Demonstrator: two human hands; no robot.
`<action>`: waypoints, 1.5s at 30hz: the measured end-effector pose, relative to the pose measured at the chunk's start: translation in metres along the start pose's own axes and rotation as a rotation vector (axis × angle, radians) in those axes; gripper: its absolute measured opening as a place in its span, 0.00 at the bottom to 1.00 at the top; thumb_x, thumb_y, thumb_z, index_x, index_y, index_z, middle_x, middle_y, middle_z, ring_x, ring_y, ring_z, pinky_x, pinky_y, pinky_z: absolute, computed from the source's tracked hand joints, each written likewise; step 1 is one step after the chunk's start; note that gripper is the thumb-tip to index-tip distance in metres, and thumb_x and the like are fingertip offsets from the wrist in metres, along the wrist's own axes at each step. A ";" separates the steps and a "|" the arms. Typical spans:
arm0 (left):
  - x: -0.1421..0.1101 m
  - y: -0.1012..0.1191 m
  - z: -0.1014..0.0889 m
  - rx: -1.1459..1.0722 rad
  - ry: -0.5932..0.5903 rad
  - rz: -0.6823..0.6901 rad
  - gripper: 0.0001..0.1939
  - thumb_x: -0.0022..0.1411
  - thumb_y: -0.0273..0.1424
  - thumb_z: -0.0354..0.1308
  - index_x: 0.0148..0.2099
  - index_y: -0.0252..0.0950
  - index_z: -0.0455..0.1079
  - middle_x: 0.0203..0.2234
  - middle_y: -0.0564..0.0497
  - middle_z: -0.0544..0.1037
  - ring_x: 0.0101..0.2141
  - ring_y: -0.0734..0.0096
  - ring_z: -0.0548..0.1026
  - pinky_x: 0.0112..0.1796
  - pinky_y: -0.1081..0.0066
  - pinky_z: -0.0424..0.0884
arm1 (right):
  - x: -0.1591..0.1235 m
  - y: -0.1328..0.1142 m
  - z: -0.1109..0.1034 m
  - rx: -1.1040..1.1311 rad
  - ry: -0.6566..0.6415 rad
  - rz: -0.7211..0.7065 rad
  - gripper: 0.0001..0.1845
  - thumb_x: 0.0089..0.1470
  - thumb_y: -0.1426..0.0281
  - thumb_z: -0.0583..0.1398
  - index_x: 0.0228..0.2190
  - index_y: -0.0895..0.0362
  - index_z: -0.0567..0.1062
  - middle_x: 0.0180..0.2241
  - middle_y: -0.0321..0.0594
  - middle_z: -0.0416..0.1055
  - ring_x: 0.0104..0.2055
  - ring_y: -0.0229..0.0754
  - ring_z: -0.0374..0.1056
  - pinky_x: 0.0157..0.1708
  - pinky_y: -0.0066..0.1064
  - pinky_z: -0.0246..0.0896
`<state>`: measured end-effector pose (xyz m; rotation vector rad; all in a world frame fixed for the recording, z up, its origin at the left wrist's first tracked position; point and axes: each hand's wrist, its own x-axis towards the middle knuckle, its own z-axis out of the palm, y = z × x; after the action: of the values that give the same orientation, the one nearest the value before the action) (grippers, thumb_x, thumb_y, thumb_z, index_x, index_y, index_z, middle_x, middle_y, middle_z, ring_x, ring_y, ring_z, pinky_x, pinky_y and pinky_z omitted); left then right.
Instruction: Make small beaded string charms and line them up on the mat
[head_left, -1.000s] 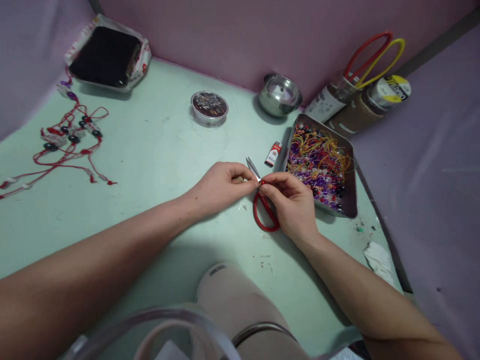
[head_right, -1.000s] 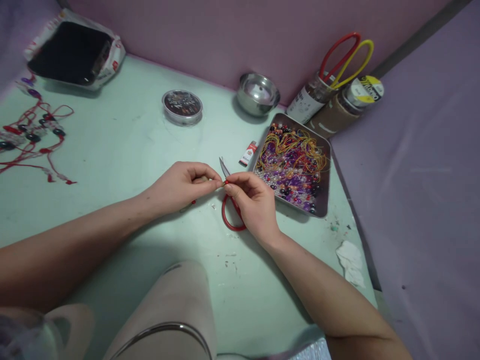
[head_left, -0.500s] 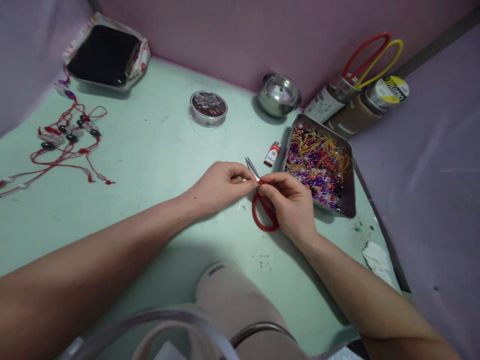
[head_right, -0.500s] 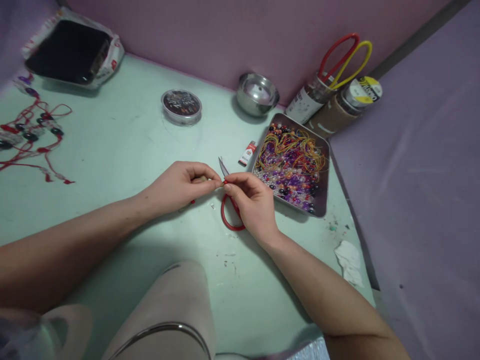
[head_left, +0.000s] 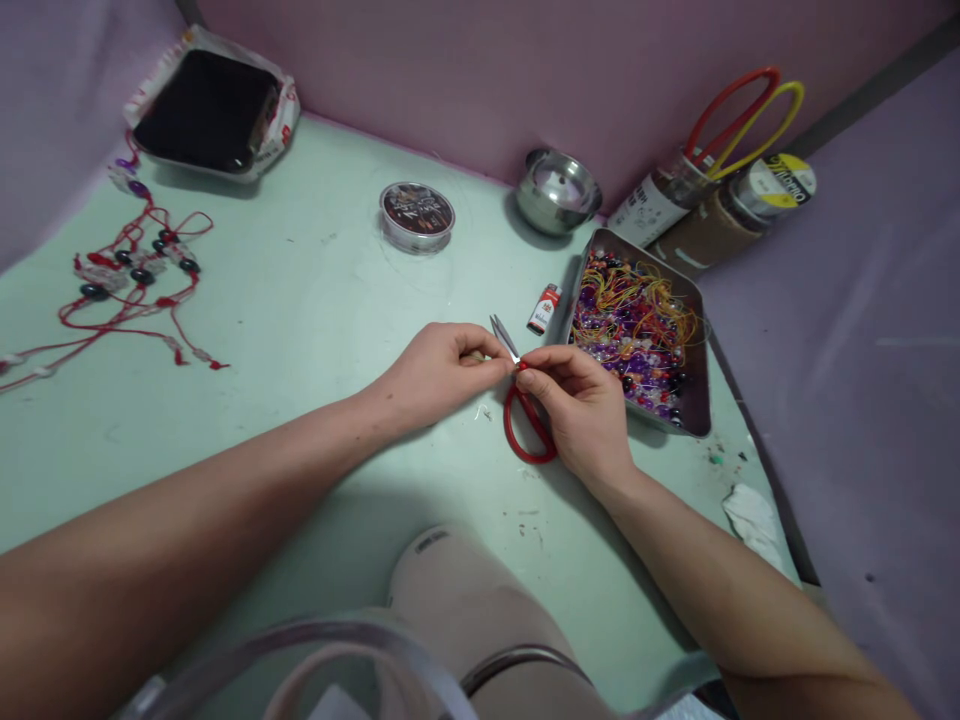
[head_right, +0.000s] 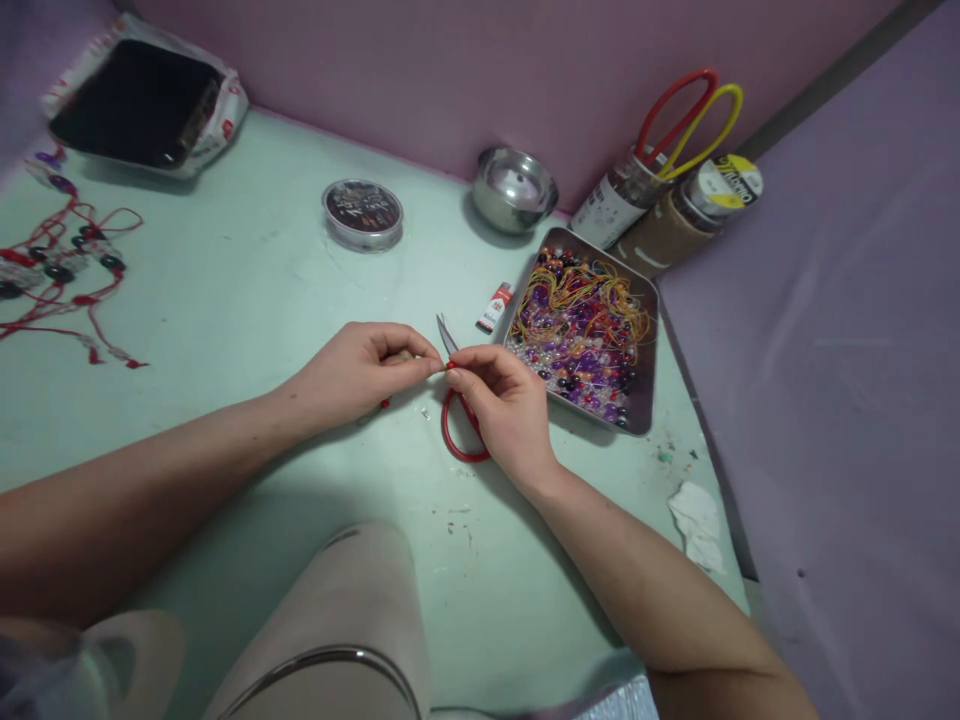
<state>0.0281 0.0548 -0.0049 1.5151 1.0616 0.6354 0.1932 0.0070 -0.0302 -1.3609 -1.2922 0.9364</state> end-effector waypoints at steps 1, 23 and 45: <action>0.000 0.000 0.000 -0.001 0.000 0.003 0.10 0.53 0.33 0.57 0.33 0.34 0.76 0.17 0.55 0.71 0.21 0.77 0.65 0.25 0.75 0.63 | 0.000 0.000 0.000 -0.002 0.002 0.001 0.05 0.49 0.71 0.64 0.32 0.52 0.75 0.30 0.33 0.73 0.31 0.35 0.69 0.32 0.29 0.68; 0.000 0.000 0.000 -0.020 -0.008 -0.008 0.09 0.52 0.33 0.57 0.32 0.34 0.76 0.17 0.55 0.71 0.21 0.77 0.65 0.26 0.75 0.62 | 0.000 0.001 -0.001 0.038 -0.008 0.000 0.06 0.49 0.71 0.65 0.33 0.52 0.77 0.32 0.33 0.75 0.33 0.36 0.70 0.35 0.30 0.68; 0.000 -0.003 0.001 0.001 -0.021 0.016 0.09 0.53 0.33 0.57 0.33 0.34 0.75 0.17 0.56 0.70 0.20 0.79 0.63 0.23 0.76 0.60 | 0.000 0.002 -0.001 0.037 -0.010 -0.019 0.07 0.49 0.73 0.65 0.33 0.51 0.78 0.32 0.33 0.76 0.34 0.36 0.71 0.36 0.31 0.69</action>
<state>0.0281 0.0549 -0.0077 1.5294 1.0349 0.6290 0.1940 0.0066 -0.0323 -1.3152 -1.2869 0.9508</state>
